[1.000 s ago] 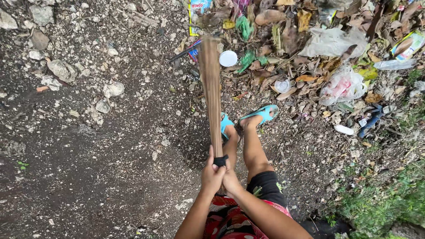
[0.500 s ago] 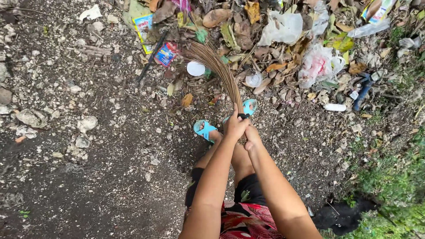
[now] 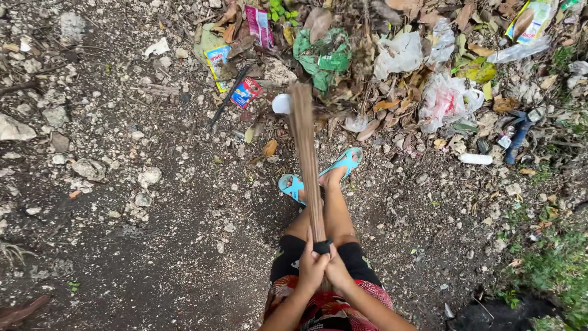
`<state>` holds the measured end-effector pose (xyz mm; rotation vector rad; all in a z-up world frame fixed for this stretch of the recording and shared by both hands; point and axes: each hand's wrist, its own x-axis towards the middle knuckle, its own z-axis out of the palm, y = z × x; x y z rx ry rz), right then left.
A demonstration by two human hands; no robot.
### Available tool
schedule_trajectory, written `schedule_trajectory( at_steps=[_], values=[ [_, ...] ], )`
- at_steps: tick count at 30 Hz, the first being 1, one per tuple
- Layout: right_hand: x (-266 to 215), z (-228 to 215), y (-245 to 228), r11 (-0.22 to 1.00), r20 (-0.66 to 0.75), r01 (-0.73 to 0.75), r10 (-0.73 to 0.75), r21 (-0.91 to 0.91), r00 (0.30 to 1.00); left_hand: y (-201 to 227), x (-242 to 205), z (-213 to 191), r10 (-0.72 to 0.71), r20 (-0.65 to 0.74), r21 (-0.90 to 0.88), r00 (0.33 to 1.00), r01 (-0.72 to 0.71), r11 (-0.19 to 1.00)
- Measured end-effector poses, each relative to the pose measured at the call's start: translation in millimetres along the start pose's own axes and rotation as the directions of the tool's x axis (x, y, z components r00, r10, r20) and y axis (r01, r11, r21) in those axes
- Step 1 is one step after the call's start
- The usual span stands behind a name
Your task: Sweeping leaves and plastic trash in an outdoor area using a stick broom.
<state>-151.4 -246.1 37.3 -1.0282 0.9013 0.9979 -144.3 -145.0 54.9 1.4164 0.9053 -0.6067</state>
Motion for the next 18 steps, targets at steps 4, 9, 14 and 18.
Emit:
schedule_trajectory(
  at_steps=[4,9,14,18],
  values=[
    [70,-11,57,0.939,0.016,-0.097,0.108,-0.331,0.994,-68,21,-13,-0.122,-0.116,-0.151,0.986,0.104,0.983],
    [145,-37,4,0.996,-0.122,0.085,-0.089,-0.037,0.989,-33,131,32,0.05,0.036,-0.29,0.998,-0.038,0.956],
    [73,-11,-63,0.973,-0.259,0.228,-0.224,-0.014,0.94,54,105,36,0.05,0.156,0.122,0.987,-0.069,0.99],
    [52,-13,1,0.986,-0.04,0.148,-0.145,0.076,0.989,30,47,10,0.225,0.03,0.179,0.974,-0.227,0.957]
  ],
)
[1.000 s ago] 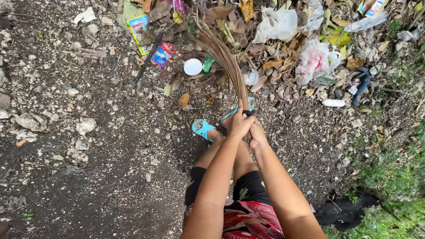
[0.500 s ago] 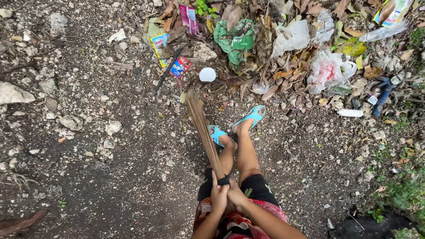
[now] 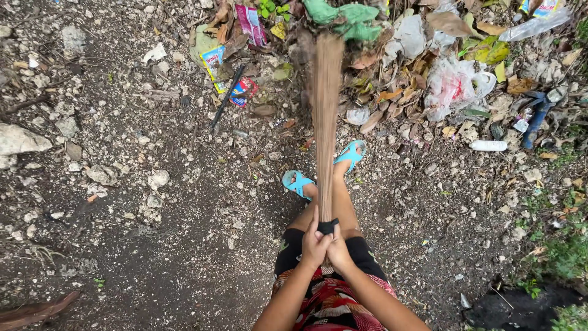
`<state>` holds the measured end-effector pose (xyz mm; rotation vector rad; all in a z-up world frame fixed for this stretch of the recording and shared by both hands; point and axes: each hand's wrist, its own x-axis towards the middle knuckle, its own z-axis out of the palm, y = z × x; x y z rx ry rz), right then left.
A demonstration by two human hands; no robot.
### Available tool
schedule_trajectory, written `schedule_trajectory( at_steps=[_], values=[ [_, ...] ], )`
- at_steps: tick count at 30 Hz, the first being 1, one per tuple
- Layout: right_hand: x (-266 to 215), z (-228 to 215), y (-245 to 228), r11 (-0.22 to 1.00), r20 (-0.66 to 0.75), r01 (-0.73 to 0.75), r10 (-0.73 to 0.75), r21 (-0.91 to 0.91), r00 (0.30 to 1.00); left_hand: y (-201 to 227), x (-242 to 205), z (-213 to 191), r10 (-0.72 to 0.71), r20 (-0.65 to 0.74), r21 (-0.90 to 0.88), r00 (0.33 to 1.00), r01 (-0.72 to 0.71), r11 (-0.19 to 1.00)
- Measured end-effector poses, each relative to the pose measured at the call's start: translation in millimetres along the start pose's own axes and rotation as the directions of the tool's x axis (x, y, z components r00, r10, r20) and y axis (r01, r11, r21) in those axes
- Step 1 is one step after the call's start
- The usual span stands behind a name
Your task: Sweeping leaves and plastic trash in an outdoor area using a stick broom.
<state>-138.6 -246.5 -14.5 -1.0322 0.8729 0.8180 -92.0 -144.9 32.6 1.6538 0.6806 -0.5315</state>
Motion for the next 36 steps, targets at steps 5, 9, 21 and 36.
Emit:
schedule_trajectory(
  at_steps=[5,9,21,36],
  values=[
    [54,29,17,0.914,0.106,-0.186,0.238,-0.36,0.965,-103,9,-3,-0.325,-0.159,-0.495,0.932,0.209,0.843],
    [117,29,-8,0.988,-0.054,-0.126,0.121,-0.091,0.991,-57,97,-9,-0.427,-0.047,-0.156,0.903,0.416,0.896],
    [37,68,35,0.901,0.145,-0.182,0.257,-0.394,0.955,-108,-12,-43,-0.416,-0.268,-0.552,0.869,0.216,0.806],
    [42,46,33,0.969,0.068,-0.048,0.066,-0.242,0.995,-76,10,-39,-0.219,-0.115,-0.201,0.969,0.194,0.96]
  ],
)
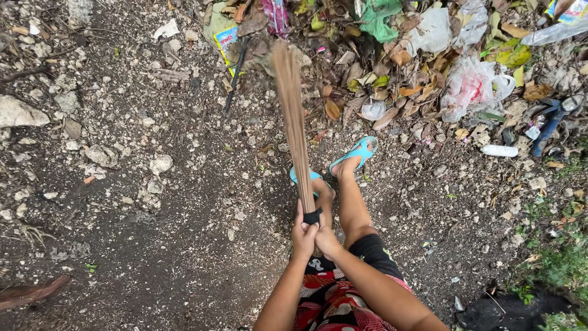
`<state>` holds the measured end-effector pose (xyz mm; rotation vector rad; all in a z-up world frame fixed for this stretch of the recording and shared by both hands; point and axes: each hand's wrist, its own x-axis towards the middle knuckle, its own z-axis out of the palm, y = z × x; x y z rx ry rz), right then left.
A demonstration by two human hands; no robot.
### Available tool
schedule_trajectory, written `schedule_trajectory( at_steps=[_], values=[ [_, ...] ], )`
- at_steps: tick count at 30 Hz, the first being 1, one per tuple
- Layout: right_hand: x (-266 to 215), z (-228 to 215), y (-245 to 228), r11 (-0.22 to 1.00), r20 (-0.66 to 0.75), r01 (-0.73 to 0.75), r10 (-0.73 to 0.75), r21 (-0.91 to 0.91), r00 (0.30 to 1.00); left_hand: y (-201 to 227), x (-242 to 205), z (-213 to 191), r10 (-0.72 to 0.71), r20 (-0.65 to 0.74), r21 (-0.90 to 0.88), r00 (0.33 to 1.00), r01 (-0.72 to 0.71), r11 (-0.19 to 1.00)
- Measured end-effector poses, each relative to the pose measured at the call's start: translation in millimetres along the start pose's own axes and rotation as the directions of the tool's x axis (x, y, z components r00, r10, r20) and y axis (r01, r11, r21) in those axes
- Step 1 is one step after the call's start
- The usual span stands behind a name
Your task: Sweeping leaves and plastic trash in an outdoor area using a stick broom.
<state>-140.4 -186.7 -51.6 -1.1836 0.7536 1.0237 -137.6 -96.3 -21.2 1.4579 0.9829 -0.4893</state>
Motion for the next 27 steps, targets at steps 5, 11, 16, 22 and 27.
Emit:
schedule_trajectory(
  at_steps=[5,11,16,22,27],
  values=[
    [72,-14,-58,0.972,0.029,-0.104,0.113,-0.212,0.993,-28,80,36,-0.019,-0.143,-0.308,0.99,-0.026,0.951],
    [53,-22,-80,0.964,-0.126,0.224,-0.207,0.144,0.97,86,73,39,0.1,0.087,0.074,0.991,-0.107,0.992],
    [5,-28,-19,0.983,0.011,0.069,-0.072,0.17,0.997,22,4,28,0.328,0.012,0.099,0.945,-0.327,0.94],
    [54,-30,-37,0.938,-0.027,-0.308,0.316,0.156,0.948,-13,63,46,-0.135,-0.046,-0.166,0.99,0.126,0.978],
    [30,-42,-58,0.972,-0.354,-0.182,0.12,-0.147,0.927,52,72,52,0.157,0.299,0.058,0.941,-0.182,0.982]
  ],
)
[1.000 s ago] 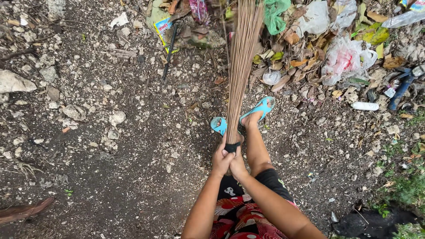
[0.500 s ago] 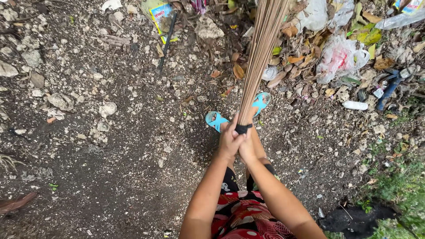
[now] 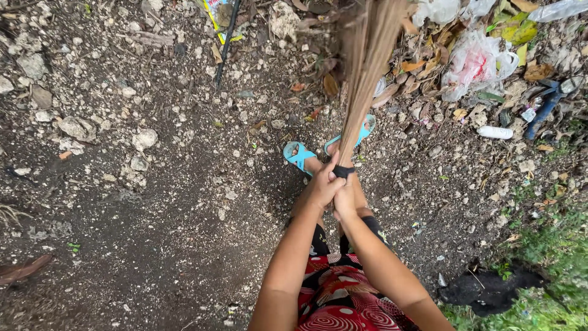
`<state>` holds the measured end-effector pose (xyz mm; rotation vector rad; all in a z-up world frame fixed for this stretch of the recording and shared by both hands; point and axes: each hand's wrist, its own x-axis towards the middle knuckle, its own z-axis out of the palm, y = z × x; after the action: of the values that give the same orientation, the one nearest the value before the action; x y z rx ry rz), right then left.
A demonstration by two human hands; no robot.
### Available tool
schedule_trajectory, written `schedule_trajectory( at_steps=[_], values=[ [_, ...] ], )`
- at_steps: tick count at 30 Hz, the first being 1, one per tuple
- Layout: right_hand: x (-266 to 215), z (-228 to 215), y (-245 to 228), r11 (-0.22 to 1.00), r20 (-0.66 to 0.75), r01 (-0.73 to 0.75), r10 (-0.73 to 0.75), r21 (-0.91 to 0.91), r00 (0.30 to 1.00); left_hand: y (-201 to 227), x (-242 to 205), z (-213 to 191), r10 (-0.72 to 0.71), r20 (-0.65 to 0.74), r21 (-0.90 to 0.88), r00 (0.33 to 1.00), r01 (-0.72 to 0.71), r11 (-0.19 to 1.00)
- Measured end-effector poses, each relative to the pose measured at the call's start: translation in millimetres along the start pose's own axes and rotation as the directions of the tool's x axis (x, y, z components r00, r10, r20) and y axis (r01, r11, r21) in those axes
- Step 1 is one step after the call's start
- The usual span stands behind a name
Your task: Sweeping leaves and plastic trash in an outdoor area using a stick broom.
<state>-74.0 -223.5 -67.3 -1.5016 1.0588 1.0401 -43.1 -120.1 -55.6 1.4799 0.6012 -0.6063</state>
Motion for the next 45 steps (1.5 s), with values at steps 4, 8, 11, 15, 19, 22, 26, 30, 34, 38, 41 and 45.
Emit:
schedule_trajectory(
  at_steps=[4,8,11,15,19,22,26,30,34,38,41,45],
  values=[
    [-56,-12,49,0.861,0.066,0.185,-0.244,0.475,0.968,-15,-92,19,0.065,-0.008,0.007,0.998,-0.065,0.998],
    [-89,-12,99,0.983,0.372,0.062,-0.124,0.174,0.92,-69,-176,32,-0.176,-0.386,-0.196,0.906,0.106,0.975],
    [-81,4,107,0.988,0.4,-0.041,0.098,-0.148,0.911,-120,-181,32,-0.375,-0.487,-0.516,0.789,0.087,0.852],
    [-49,11,30,0.866,0.091,-0.158,0.226,-0.474,0.97,-115,-101,21,-0.391,-0.289,-0.389,0.874,0.266,0.882],
    [-19,-14,89,0.946,0.204,0.068,-0.138,0.316,0.969,-60,-77,29,-0.209,-0.139,-0.357,0.968,0.148,0.922],
    [-54,-25,68,0.898,0.108,0.183,-0.244,0.399,0.964,-18,-104,31,-0.197,0.002,-0.079,0.98,0.196,0.977],
    [-62,-56,86,0.989,0.285,0.031,-0.071,0.143,0.956,-64,-143,74,-0.177,-0.234,-0.373,0.956,0.08,0.924],
    [-31,-55,37,0.911,0.195,-0.197,0.281,-0.362,0.94,-122,-91,98,-0.389,-0.281,-0.646,0.877,0.126,0.753],
    [-2,-50,9,0.987,0.084,0.11,-0.12,0.115,0.989,-79,-18,81,-0.229,-0.19,-0.269,0.955,0.173,0.947],
    [-46,-56,40,0.942,0.059,0.248,-0.267,0.227,0.962,6,-73,48,-0.206,0.01,0.035,0.978,0.206,0.978],
    [-75,-75,88,0.93,0.178,0.213,-0.274,0.299,0.945,4,-131,59,-0.071,-0.052,0.013,0.996,0.071,0.997],
    [-109,-75,107,0.998,0.407,-0.027,0.046,-0.051,0.912,-42,-207,87,-0.446,-0.295,-0.546,0.845,0.234,0.804]
  ],
)
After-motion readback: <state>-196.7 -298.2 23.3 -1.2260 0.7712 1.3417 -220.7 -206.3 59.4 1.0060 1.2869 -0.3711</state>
